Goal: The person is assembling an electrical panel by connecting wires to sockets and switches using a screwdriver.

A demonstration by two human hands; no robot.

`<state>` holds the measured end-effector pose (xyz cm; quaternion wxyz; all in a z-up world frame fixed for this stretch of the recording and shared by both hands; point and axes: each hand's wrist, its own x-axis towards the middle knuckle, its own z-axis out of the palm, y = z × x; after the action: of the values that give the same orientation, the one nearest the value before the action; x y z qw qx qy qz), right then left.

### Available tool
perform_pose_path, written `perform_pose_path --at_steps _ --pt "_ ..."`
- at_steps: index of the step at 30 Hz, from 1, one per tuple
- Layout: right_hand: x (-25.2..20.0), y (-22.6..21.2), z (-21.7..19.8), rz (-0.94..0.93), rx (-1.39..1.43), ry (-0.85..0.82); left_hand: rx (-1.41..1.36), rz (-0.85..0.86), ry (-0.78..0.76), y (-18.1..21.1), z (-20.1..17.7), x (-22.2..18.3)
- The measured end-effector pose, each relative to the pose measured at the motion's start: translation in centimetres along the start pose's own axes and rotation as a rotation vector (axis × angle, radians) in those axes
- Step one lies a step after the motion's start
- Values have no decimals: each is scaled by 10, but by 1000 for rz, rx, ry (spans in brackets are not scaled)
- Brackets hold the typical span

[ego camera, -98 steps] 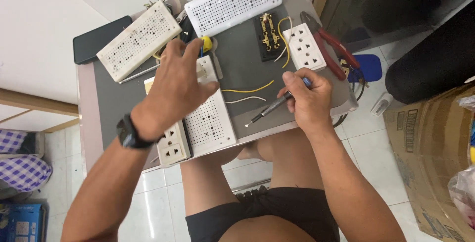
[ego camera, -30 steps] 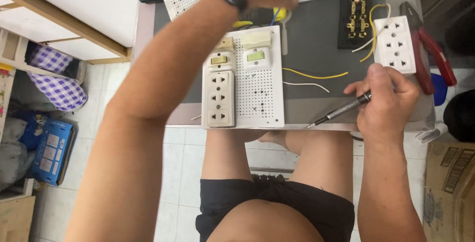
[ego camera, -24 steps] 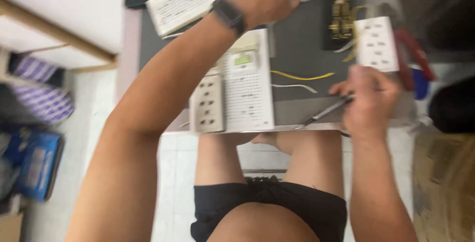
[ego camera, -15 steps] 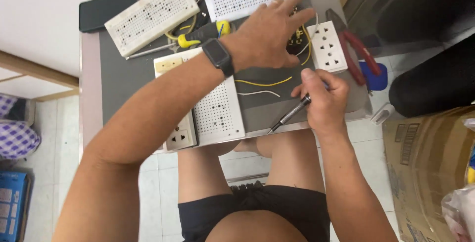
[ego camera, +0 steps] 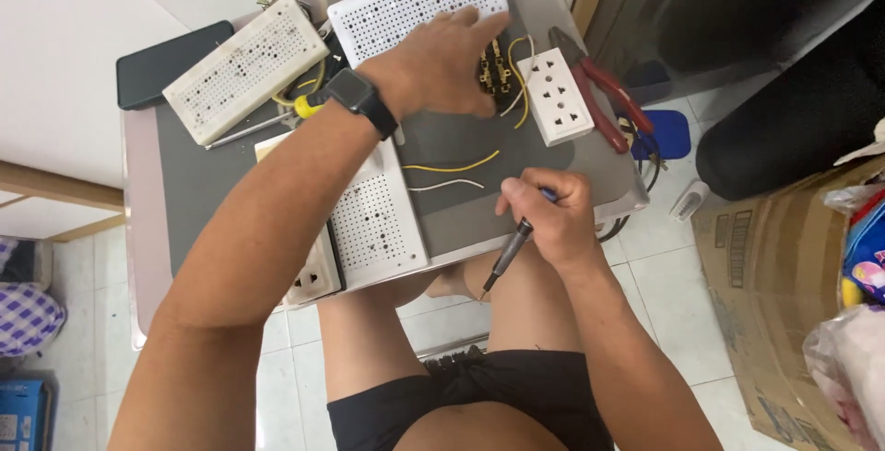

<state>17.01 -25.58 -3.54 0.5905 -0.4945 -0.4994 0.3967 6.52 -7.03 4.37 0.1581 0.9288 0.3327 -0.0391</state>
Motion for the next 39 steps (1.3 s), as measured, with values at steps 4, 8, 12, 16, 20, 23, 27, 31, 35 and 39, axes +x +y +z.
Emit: perform_pose_path --at_steps 4,8,12,16,20,23,27,31,35,39 --pt "-10 -8 6 56 269 -44 19 -60 -31 -24 19 3" --pt "-33 -24 0 84 307 -88 -6 29 52 -25 24 3" --pt "-47 -19 -19 25 468 -104 59 54 112 -26 28 -4" --pt "-61 -13 -37 115 574 14 144 -52 20 -22 23 -30" --pt "-75 11 -54 317 705 185 160 -104 -17 -19 23 -49" --pt "-85 33 -61 405 768 182 172 -93 4 -15 29 -48" --pt "-108 43 -60 467 795 170 60 -203 -115 -4 18 -49" --pt "-136 72 -50 728 654 240 133 -97 31 -19 26 -48" --pt "-172 130 -41 1003 546 315 121 228 320 -37 16 -74" --pt "-169 119 -38 1015 512 343 104 276 234 -7 -23 -153"
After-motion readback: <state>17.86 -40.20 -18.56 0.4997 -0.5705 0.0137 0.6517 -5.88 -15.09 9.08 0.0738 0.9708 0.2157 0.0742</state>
